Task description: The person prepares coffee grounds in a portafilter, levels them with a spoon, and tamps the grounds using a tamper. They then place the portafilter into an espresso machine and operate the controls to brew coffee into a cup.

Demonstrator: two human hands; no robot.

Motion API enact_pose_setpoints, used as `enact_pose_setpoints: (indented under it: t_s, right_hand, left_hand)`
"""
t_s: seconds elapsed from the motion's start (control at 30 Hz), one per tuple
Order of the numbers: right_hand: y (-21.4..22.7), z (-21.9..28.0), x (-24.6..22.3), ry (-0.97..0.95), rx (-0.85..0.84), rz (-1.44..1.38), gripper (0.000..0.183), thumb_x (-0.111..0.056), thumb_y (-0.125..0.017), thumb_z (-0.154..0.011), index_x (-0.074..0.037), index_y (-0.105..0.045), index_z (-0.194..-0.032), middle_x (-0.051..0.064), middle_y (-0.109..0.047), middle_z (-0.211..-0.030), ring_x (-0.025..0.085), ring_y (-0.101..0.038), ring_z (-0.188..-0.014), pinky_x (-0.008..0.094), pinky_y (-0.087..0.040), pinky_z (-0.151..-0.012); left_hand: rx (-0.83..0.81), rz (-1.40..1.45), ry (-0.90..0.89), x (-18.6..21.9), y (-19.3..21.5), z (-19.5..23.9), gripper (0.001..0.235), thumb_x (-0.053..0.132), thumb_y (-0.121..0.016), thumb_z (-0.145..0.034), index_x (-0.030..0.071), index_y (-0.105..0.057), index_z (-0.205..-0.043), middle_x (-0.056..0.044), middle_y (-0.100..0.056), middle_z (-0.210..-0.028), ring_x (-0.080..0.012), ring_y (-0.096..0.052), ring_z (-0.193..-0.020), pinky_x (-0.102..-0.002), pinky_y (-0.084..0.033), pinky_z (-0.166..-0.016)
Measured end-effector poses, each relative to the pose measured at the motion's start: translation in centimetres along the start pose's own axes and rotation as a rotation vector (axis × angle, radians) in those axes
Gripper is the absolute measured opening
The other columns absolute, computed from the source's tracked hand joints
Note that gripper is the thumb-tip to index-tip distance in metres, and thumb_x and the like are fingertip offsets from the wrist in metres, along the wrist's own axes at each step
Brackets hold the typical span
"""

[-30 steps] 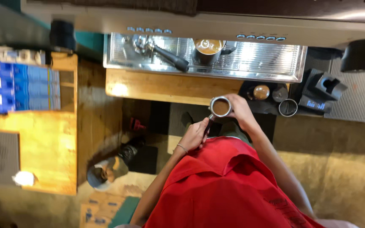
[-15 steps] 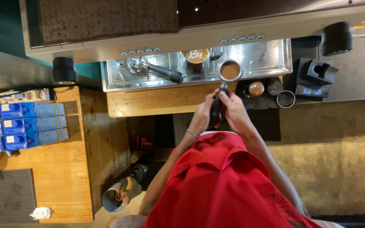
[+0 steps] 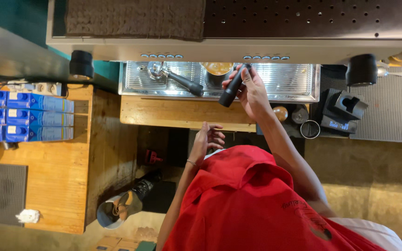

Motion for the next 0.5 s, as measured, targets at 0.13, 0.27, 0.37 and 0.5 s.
enact_pose_setpoints:
  t_s: [0.13,0.27,0.37,0.5]
  right_hand:
    - [0.6,-1.5,1.6,-0.001,-0.011,-0.072,0.025,-0.032,-0.051,-0.095,-0.013,-0.047,-0.111,0.010,-0.059,-0.096,0.030,-0.068,-0.090,0.045,-0.058,-0.085]
    - [0.2,-1.7,2.1,0.047,-0.009,-0.097,0.026,-0.031,-0.051,-0.094,-0.012,-0.046,-0.111,0.010,-0.059,-0.097,0.029,-0.068,-0.091,0.046,-0.058,-0.088]
    - [0.0,-2.0,2.2,0.072,-0.002,-0.104,0.025,-0.032,-0.052,-0.094,-0.013,-0.046,-0.110,0.009,-0.059,-0.097,0.029,-0.068,-0.091,0.046,-0.057,-0.089]
    - [-0.1,-2.2,2.3,0.088,-0.004,-0.121,0.024,-0.029,-0.054,-0.093,-0.014,-0.044,-0.109,0.011,-0.059,-0.099,0.031,-0.068,-0.092,0.048,-0.056,-0.088]
  left_hand:
    - [0.020,0.008,-0.025,0.5,-1.9,0.8,0.066,0.055,-0.026,-0.098,0.000,-0.059,-0.113,-0.019,-0.065,-0.086,-0.0244,-0.068,-0.073,-0.034,-0.060,-0.059]
    - [0.006,0.053,-0.050,0.1,-2.8,0.1,0.064,0.056,-0.031,-0.097,0.000,-0.060,-0.111,-0.018,-0.066,-0.086,-0.0232,-0.068,-0.074,-0.033,-0.060,-0.059]
    - [-0.013,0.027,-0.060,-0.3,-3.0,-0.8,0.065,0.058,-0.032,-0.096,0.001,-0.060,-0.111,-0.017,-0.066,-0.086,-0.0230,-0.068,-0.075,-0.033,-0.059,-0.061]
    - [-0.036,-0.010,-0.056,-1.2,-2.9,-1.6,0.063,0.058,-0.034,-0.095,0.002,-0.060,-0.112,-0.015,-0.067,-0.087,-0.0215,-0.068,-0.076,-0.032,-0.059,-0.064]
Point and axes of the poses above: each hand's wrist, its own z-axis away from the middle knuckle, its own y-axis out of the back of the hand, x = y × z, the point moved 2 cm from there along -z, towards the middle knuckle
